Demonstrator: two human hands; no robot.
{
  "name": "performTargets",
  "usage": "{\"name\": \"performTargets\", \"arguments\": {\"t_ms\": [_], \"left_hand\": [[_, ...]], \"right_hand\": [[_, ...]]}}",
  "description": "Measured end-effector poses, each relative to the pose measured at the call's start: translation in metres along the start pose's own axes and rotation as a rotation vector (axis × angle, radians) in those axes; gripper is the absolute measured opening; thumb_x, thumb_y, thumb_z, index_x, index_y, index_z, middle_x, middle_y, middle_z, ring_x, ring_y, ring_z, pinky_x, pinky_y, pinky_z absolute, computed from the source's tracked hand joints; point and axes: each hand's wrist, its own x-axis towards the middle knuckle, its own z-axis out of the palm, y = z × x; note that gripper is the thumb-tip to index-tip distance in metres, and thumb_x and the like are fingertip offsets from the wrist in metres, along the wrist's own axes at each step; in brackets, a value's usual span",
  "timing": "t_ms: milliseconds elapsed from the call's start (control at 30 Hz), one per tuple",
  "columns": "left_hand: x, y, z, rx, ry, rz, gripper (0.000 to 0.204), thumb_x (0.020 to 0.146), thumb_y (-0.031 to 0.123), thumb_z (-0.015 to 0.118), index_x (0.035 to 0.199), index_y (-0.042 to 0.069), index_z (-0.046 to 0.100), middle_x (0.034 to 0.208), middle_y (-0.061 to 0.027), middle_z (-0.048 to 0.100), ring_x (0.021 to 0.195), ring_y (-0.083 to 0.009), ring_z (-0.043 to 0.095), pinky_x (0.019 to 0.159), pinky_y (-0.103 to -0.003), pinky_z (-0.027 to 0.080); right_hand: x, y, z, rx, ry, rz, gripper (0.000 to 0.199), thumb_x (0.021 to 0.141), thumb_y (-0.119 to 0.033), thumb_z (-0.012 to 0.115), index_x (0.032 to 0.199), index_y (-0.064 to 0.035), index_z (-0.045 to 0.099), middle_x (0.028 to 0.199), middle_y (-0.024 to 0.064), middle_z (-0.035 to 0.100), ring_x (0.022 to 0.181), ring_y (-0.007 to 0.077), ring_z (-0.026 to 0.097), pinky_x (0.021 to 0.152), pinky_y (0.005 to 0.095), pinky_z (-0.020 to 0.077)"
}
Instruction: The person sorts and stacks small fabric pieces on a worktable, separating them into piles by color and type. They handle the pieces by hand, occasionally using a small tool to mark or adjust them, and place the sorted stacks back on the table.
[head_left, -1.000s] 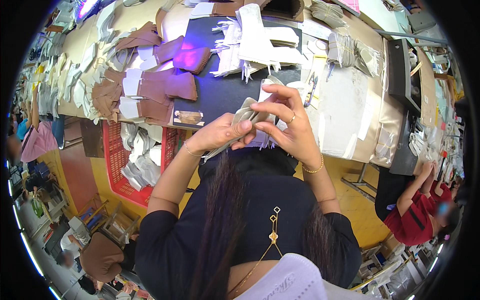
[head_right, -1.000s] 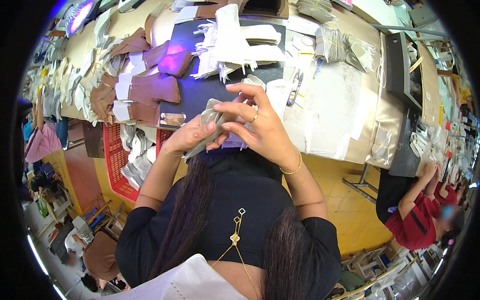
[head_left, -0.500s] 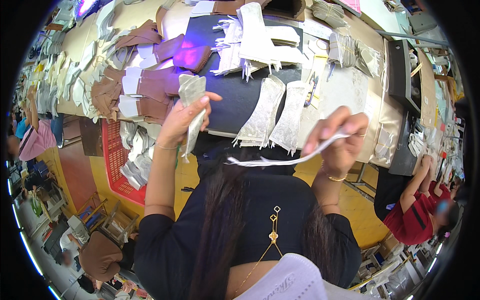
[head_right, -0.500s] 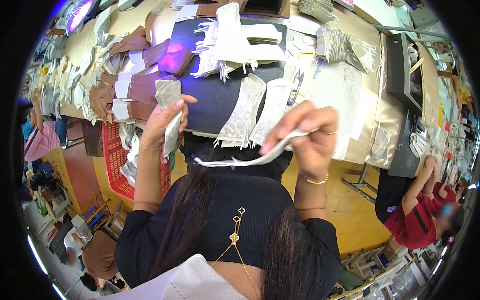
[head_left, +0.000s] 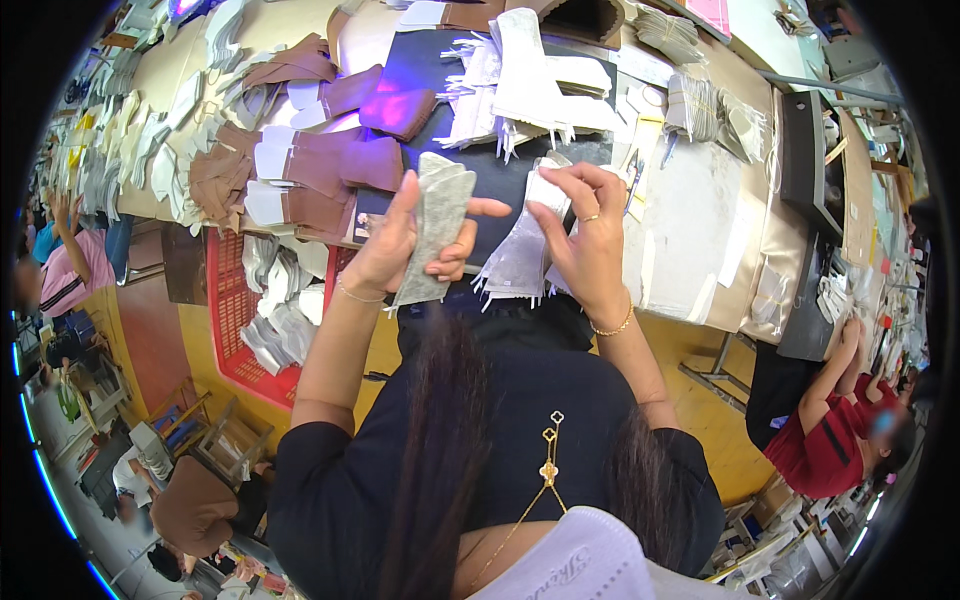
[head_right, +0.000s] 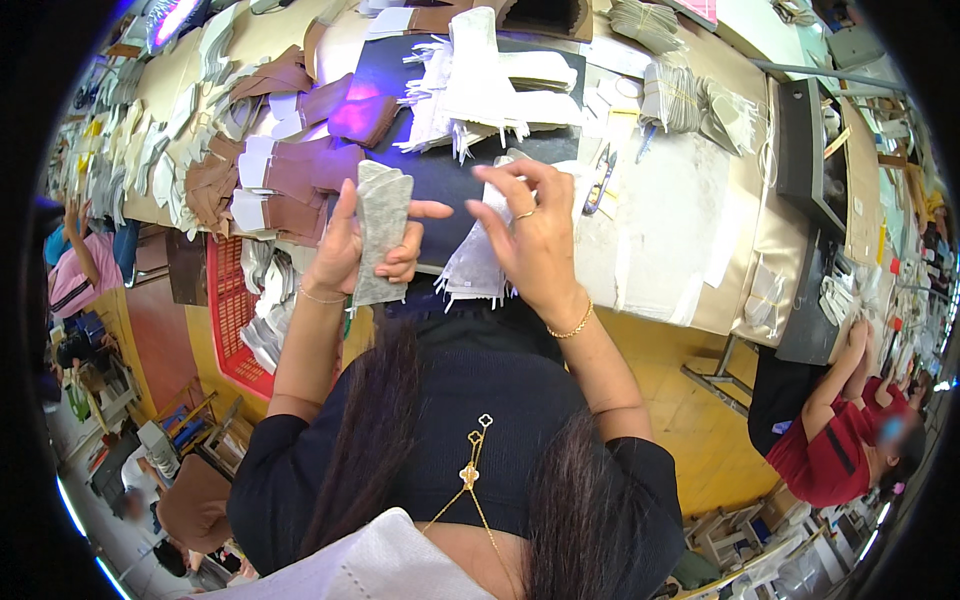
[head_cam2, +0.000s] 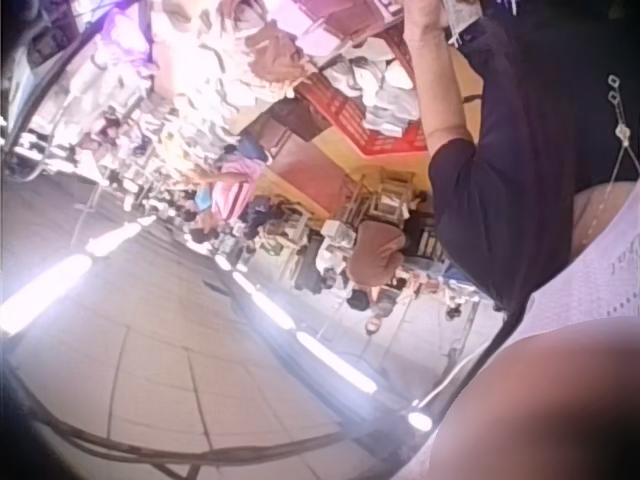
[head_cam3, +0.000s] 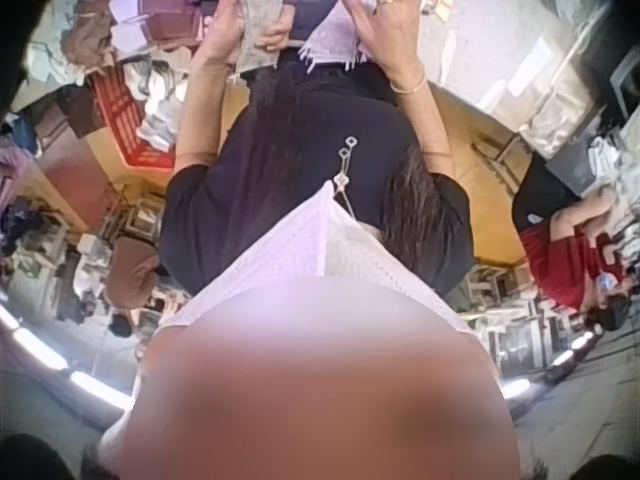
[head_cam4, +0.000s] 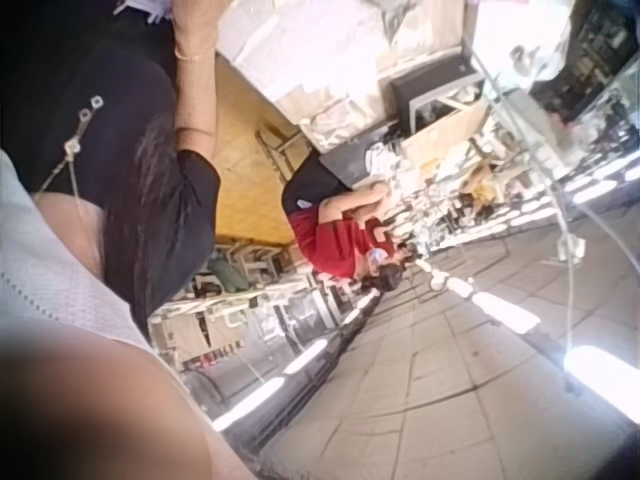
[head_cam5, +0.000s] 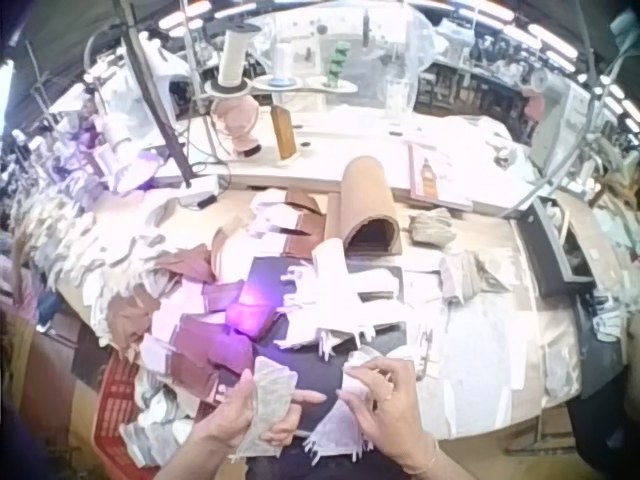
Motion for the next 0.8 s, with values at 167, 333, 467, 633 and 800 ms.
{"name": "performTargets", "arguments": {"t_ms": [167, 333, 467, 633, 800], "left_hand": [[0.01, -0.012, 0.011, 0.003, 0.043, -0.169, 0.072, 0.094, 0.074, 0.022, 0.109, 0.011, 0.053, 0.072, -0.002, 0.046, 0.051, -0.0069, 0.037, 0.049, -0.02, 0.034], [0.012, -0.017, 0.018, -0.025, 0.021, -0.181, 0.066, 0.096, 0.07, 0.025, 0.099, 0.009, 0.051, 0.073, -0.0035, 0.049, 0.051, -0.0079, 0.039, 0.05, -0.022, 0.034], [0.015, -0.017, 0.023, -0.014, -0.005, -0.171, 0.063, 0.098, 0.062, 0.035, 0.114, 0.005, 0.054, 0.076, -0.005, 0.051, 0.054, -0.0092, 0.045, 0.052, -0.024, 0.039], [0.022, -0.016, 0.034, 0.11, 0.256, -0.052, 0.053, 0.102, 0.043, 0.048, 0.124, -0.004, 0.056, 0.08, -0.0034, 0.055, 0.075, -0.0118, 0.057, 0.07, -0.026, 0.049], [0.026, -0.005, 0.037, 0.284, 0.32, -0.017, 0.045, 0.101, 0.036, 0.051, 0.117, -0.006, 0.059, 0.078, -0.0026, 0.056, 0.069, -0.0112, 0.058, 0.061, -0.025, 0.048]], "right_hand": [[0.009, -0.02, -0.011, 0.003, -0.173, -0.109, 0.06, 0.072, -0.015, 0.081, 0.129, -0.0174, 0.063, 0.133, 0.0077, 0.051, 0.108, 0.0261, 0.051, 0.09, 0.0377, 0.0449], [0.006, -0.019, -0.009, -0.057, -0.074, -0.258, 0.056, 0.072, -0.018, 0.078, 0.126, -0.0139, 0.062, 0.137, 0.0078, 0.052, 0.111, 0.0293, 0.052, 0.093, 0.042, 0.0409], [-0.007, -0.016, -0.015, 0.093, -0.064, -0.237, 0.04, 0.074, -0.01, 0.077, 0.112, -0.0096, 0.065, 0.126, 0.0089, 0.058, 0.11, 0.029, 0.056, 0.091, 0.0408, 0.0434], [-0.025, -0.019, -0.055, 0.81, -0.316, 0.081, 0.016, 0.084, -0.005, 0.072, 0.096, -0.006, 0.061, 0.098, 0.0113, 0.064, 0.089, 0.0231, 0.064, 0.08, 0.0339, 0.0515], [-0.024, -0.004, -0.104, 0.981, 0.184, 0.102, 0.022, 0.098, -0.013, 0.056, 0.11, -0.0038, 0.04, 0.09, 0.0128, 0.049, 0.05, 0.0207, 0.06, 0.041, 0.0253, 0.0517]]}}
